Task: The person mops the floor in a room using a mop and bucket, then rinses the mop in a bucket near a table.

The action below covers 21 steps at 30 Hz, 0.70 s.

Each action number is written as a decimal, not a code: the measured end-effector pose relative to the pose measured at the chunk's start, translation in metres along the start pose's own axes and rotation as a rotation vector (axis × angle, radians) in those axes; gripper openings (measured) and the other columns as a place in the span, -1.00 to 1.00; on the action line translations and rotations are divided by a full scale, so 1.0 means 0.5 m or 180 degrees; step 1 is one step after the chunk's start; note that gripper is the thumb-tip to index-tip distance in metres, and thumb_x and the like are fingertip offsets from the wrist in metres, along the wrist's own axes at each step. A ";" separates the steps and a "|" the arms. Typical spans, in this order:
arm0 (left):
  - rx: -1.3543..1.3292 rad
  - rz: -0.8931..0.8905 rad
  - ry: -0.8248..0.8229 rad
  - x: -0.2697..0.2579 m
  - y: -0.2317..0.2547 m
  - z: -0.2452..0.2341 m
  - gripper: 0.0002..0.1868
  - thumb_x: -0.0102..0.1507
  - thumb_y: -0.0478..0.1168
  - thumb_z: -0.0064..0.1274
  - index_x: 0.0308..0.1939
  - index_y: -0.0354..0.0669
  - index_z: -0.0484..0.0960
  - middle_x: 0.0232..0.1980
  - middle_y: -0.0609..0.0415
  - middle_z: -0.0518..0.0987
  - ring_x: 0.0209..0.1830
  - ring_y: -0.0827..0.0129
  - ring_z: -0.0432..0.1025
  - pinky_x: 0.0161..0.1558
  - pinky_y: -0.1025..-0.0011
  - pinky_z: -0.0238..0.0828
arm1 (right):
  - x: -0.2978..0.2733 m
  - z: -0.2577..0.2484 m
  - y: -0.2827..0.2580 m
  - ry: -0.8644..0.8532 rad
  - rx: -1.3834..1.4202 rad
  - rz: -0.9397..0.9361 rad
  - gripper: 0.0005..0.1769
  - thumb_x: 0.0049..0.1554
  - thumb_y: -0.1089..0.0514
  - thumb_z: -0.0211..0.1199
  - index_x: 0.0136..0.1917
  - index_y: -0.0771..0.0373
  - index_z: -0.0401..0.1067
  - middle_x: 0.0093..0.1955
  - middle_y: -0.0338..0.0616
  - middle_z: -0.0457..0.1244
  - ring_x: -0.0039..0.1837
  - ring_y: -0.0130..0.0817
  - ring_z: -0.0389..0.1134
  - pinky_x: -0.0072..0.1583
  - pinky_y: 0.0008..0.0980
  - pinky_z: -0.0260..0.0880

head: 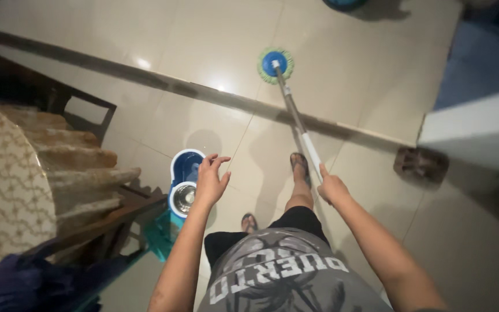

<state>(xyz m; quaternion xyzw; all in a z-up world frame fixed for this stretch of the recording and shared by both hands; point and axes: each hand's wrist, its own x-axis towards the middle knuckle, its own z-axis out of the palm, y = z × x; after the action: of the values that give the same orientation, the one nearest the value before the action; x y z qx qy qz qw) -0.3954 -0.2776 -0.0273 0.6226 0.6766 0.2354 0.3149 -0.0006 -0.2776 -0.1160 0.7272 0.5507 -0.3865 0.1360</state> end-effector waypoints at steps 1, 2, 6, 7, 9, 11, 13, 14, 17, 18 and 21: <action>0.0001 0.0039 -0.0060 -0.016 -0.014 -0.001 -0.52 0.14 -0.27 0.26 0.15 0.06 0.61 0.33 -0.17 0.38 0.29 -0.10 0.31 0.28 0.11 0.28 | -0.025 0.045 0.017 0.0006 0.0042 0.0057 0.01 0.06 0.29 0.08 0.72 -0.05 -0.14 -0.11 0.32 0.41 -0.22 0.09 0.51 -0.12 -0.05 0.54; 0.0010 0.0141 -0.0077 -0.027 -0.027 -0.002 -0.52 0.13 -0.27 0.26 0.14 0.05 0.62 0.33 -0.19 0.38 0.29 -0.12 0.30 0.29 0.10 0.28 | -0.048 0.088 0.031 0.0108 -0.0147 0.0002 -0.09 0.13 0.08 0.12 0.68 -0.06 -0.13 -0.07 0.29 0.39 -0.10 0.14 0.47 -0.02 0.02 0.49; -0.0123 0.0336 -0.0238 -0.075 -0.034 0.005 -0.53 0.12 -0.28 0.27 0.13 0.04 0.62 0.31 -0.20 0.39 0.27 -0.11 0.31 0.28 0.10 0.28 | -0.181 0.204 0.096 0.0297 -0.0353 -0.0044 -0.17 0.23 -0.13 0.15 0.67 -0.06 -0.06 -0.01 0.27 0.39 0.08 0.22 0.44 0.15 0.09 0.44; -0.0135 0.0364 -0.0254 -0.082 -0.027 0.008 -0.53 0.12 -0.28 0.27 0.13 0.04 0.62 0.31 -0.20 0.39 0.27 -0.11 0.31 0.28 0.10 0.28 | -0.208 0.205 0.102 0.0316 -0.0345 -0.0017 -0.17 0.23 -0.13 0.15 0.67 -0.06 -0.06 -0.01 0.27 0.39 0.08 0.22 0.44 0.15 0.09 0.44; -0.0215 0.0364 -0.0315 -0.096 -0.021 0.008 -0.53 0.12 -0.28 0.27 0.13 0.05 0.62 0.31 -0.18 0.40 0.26 -0.09 0.33 0.27 0.12 0.31 | -0.261 0.191 0.092 0.0264 -0.0315 0.0184 -0.20 0.21 -0.11 0.16 0.63 -0.18 -0.05 -0.02 0.20 0.39 0.01 0.13 0.43 0.08 0.07 0.44; -0.0231 0.0363 -0.0302 -0.109 -0.027 0.003 -0.52 0.12 -0.28 0.27 0.13 0.05 0.62 0.32 -0.17 0.40 0.27 -0.09 0.33 0.27 0.12 0.31 | -0.298 0.146 0.058 0.0117 -0.0145 0.0426 -0.24 0.23 -0.09 0.11 0.64 -0.20 -0.05 -0.06 0.15 0.42 -0.11 0.06 0.47 0.02 0.01 0.49; -0.0247 0.0350 -0.0269 -0.121 -0.035 -0.001 -0.52 0.11 -0.28 0.27 0.13 0.06 0.62 0.32 -0.17 0.40 0.27 -0.09 0.33 0.28 0.12 0.31 | -0.308 0.093 0.004 -0.0030 0.0013 0.0648 -0.27 0.26 -0.08 0.05 0.66 -0.22 -0.04 -0.10 0.10 0.44 -0.23 -0.02 0.51 -0.04 -0.05 0.53; -0.0234 0.0336 -0.0230 -0.129 -0.042 -0.005 -0.52 0.12 -0.27 0.27 0.13 0.06 0.62 0.33 -0.18 0.40 0.29 -0.10 0.32 0.28 0.11 0.29 | -0.308 0.069 -0.020 0.0028 0.0138 0.0593 -0.27 0.26 -0.06 0.06 0.65 -0.20 -0.01 -0.12 0.11 0.43 -0.29 -0.05 0.47 -0.10 -0.07 0.52; -0.0151 0.0253 -0.0202 -0.139 -0.058 -0.012 -0.52 0.13 -0.26 0.27 0.14 0.07 0.63 0.34 -0.18 0.39 0.31 -0.11 0.31 0.30 0.09 0.28 | -0.268 0.009 -0.080 0.0110 0.0372 0.0448 -0.34 0.26 -0.03 0.08 0.61 -0.12 0.10 -0.16 0.13 0.43 -0.36 -0.06 0.44 -0.18 -0.12 0.51; -0.0093 0.0190 -0.0226 -0.142 -0.060 -0.012 -0.53 0.13 -0.25 0.28 0.14 0.07 0.63 0.34 -0.17 0.39 0.31 -0.11 0.30 0.30 0.09 0.28 | -0.249 -0.003 -0.090 0.0185 0.0523 0.0456 -0.33 0.24 0.00 0.09 0.60 -0.13 0.11 -0.13 0.13 0.42 -0.34 -0.04 0.45 -0.19 -0.12 0.51; -0.0039 0.0196 -0.0236 -0.142 -0.058 -0.007 -0.52 0.12 -0.25 0.27 0.14 0.07 0.63 0.34 -0.18 0.38 0.31 -0.11 0.30 0.30 0.09 0.27 | -0.165 -0.024 -0.105 0.0355 0.0567 0.0486 -0.31 0.20 0.01 0.10 0.59 -0.15 0.11 -0.04 0.11 0.39 -0.29 -0.03 0.46 -0.20 -0.13 0.52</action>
<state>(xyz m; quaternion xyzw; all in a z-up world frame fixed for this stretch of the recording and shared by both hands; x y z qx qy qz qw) -0.4161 -0.3508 -0.0360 0.6494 0.6436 0.2259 0.3362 -0.0512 -0.3089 -0.0372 0.7966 0.4640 -0.3813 0.0691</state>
